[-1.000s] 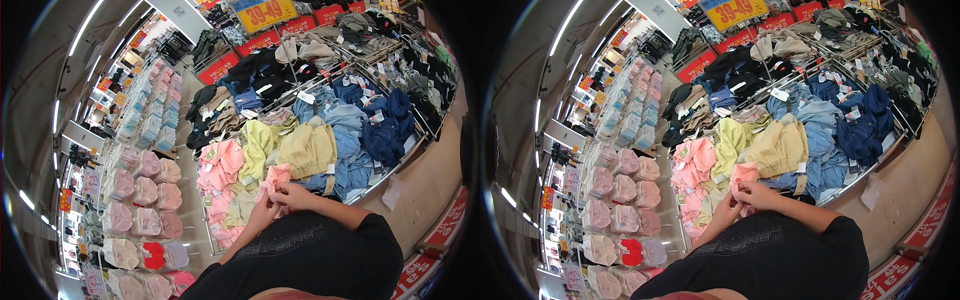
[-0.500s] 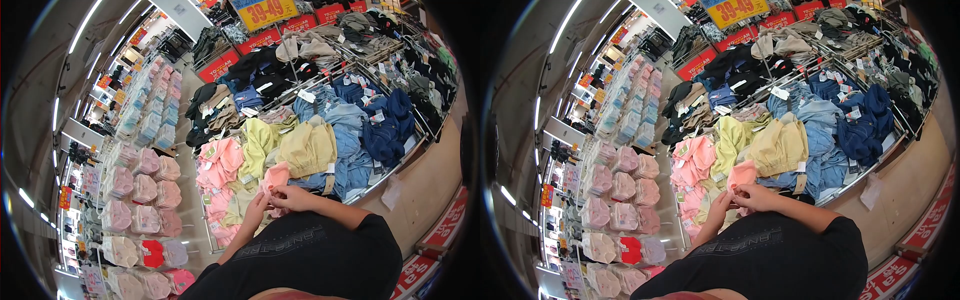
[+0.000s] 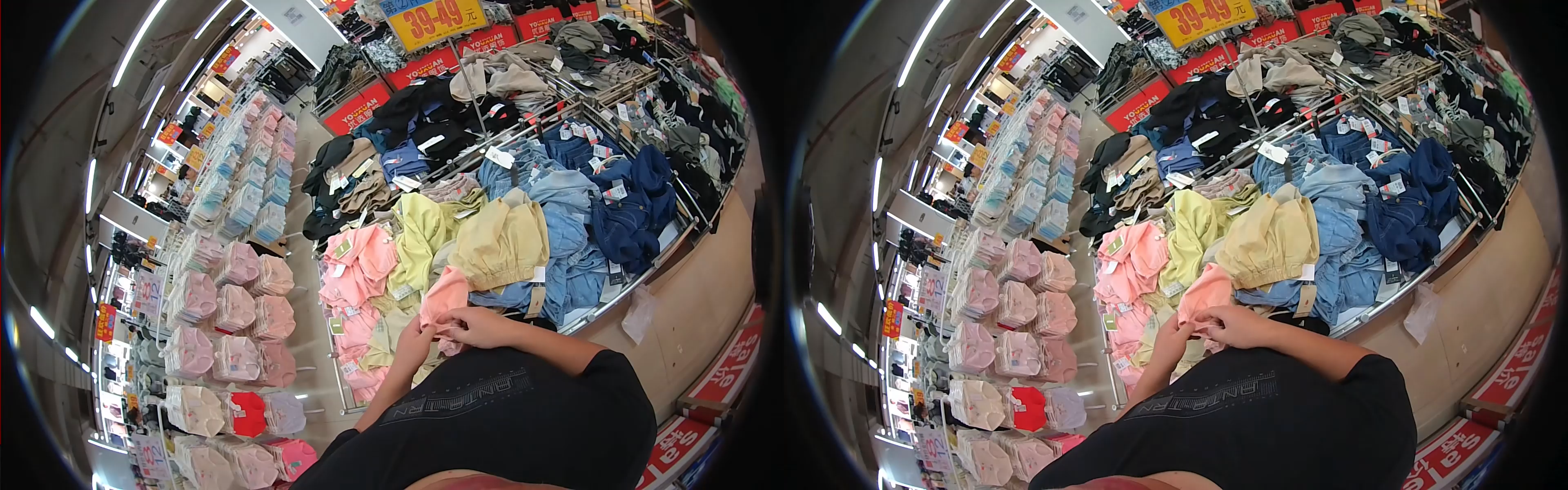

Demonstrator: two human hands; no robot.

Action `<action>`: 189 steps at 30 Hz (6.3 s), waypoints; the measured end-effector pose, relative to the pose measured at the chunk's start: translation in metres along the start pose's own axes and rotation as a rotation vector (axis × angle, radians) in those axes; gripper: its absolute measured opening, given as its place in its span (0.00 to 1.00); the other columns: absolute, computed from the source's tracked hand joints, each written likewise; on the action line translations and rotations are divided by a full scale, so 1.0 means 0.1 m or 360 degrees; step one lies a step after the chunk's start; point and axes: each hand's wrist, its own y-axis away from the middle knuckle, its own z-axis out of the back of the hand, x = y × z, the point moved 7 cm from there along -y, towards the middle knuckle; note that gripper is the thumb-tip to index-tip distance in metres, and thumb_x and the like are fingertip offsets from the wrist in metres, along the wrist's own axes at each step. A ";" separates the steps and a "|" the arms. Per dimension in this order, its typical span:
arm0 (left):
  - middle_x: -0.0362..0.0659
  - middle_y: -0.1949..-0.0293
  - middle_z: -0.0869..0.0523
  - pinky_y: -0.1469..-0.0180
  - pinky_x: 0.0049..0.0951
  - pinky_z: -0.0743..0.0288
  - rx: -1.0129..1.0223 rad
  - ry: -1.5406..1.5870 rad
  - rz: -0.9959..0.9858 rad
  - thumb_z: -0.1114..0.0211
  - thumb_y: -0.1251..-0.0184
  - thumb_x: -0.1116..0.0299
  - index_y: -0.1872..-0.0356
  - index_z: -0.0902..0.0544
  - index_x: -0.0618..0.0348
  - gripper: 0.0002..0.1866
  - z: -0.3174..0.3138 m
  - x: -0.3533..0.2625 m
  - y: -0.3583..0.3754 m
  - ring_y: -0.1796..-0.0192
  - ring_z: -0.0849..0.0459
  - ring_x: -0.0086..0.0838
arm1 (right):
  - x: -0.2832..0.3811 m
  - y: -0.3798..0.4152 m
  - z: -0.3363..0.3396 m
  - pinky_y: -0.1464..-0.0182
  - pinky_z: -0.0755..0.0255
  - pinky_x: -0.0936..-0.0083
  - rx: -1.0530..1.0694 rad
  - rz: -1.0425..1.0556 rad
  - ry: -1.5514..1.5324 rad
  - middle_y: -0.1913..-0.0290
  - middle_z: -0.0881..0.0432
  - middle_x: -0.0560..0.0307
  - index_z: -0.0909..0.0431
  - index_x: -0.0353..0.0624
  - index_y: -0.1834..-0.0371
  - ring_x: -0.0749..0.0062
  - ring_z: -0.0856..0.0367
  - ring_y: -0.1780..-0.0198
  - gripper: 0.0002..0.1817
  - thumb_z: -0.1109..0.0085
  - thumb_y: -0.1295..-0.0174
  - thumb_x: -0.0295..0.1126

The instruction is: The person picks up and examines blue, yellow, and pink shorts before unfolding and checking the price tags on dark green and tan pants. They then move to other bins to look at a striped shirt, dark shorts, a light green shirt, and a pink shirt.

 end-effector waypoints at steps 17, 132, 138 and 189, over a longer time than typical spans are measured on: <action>0.47 0.70 0.13 0.60 0.35 0.22 0.0031 -0.0729 0.0051 0.34 0.33 0.59 0.49 0.16 0.63 0.19 0.11 0.16 -0.03 0.66 0.13 0.33 | -0.02 0.06 0.20 0.61 0.26 0.76 -0.0499 0.0066 -0.0026 0.69 0.19 0.58 0.16 0.40 0.47 0.76 0.22 0.68 0.15 0.43 0.36 0.27; 0.45 0.73 0.16 0.64 0.29 0.23 0.0002 -0.0771 -0.0391 0.36 0.31 0.70 0.42 0.16 0.54 0.18 -0.32 -0.70 0.22 0.71 0.17 0.27 | 0.07 0.08 0.08 0.44 0.26 0.58 -0.0317 0.0426 0.0131 0.49 0.19 0.39 0.25 0.37 0.38 0.47 0.19 0.48 0.26 0.42 0.41 0.35; 0.48 0.74 0.18 0.68 0.32 0.26 0.0030 -0.0978 -0.0493 0.36 0.33 0.70 0.44 0.14 0.53 0.16 -0.36 -0.75 0.26 0.74 0.19 0.33 | -0.27 -0.01 0.16 0.42 0.25 0.58 -0.0600 0.0363 0.0333 0.50 0.17 0.41 0.19 0.36 0.50 0.45 0.20 0.46 0.17 0.43 0.43 0.28; 0.42 0.80 0.23 0.72 0.30 0.31 -0.0322 -0.0994 -0.0442 0.37 0.36 0.71 0.51 0.12 0.59 0.14 0.02 -0.60 0.14 0.78 0.26 0.26 | 0.01 0.13 0.27 0.39 0.26 0.59 -0.0780 0.0481 0.0389 0.48 0.19 0.46 0.20 0.39 0.52 0.48 0.21 0.44 0.19 0.45 0.51 0.20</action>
